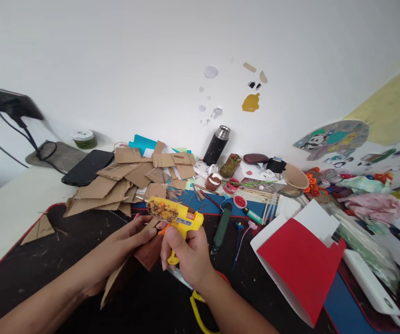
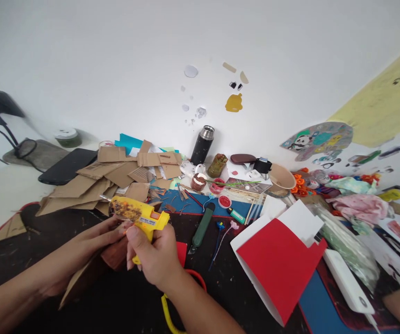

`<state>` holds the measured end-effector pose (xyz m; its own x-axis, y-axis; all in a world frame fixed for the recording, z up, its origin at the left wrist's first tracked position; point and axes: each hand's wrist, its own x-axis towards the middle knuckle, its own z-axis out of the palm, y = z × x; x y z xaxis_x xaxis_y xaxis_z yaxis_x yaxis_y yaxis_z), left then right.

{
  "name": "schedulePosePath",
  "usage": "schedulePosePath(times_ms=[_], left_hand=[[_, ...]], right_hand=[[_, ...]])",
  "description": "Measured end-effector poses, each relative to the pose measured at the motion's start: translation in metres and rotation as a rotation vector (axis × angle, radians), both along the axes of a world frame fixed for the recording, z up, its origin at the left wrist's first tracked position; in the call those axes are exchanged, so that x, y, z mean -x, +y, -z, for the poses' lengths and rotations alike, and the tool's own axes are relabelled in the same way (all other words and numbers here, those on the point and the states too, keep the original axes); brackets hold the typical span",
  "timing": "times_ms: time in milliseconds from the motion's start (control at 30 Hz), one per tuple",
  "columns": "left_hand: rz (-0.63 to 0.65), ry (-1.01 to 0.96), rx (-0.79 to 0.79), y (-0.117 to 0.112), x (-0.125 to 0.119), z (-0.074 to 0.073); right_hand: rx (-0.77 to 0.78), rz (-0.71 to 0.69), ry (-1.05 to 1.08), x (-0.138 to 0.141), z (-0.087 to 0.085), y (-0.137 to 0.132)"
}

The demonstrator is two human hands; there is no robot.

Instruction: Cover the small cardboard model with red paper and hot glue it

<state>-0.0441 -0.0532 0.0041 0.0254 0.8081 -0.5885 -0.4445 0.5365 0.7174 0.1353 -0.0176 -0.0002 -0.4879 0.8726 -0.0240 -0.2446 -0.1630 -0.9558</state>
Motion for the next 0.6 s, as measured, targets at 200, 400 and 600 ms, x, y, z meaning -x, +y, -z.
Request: schedulePosePath(times_ms=[200,400,600], left_hand=[[-0.257,0.060,0.000,0.020,0.012,-0.013],[-0.394,0.086,-0.119,0.029,0.017,-0.010],[-0.351,0.219,-0.114,0.022,0.014,0.009]], right_hand=[[0.049,0.052,0.015,-0.009,0.001,0.003],[0.014,0.100,-0.014,-0.013,0.003,0.011],[-0.018,0.110,-0.064,-0.010,0.002,0.018]])
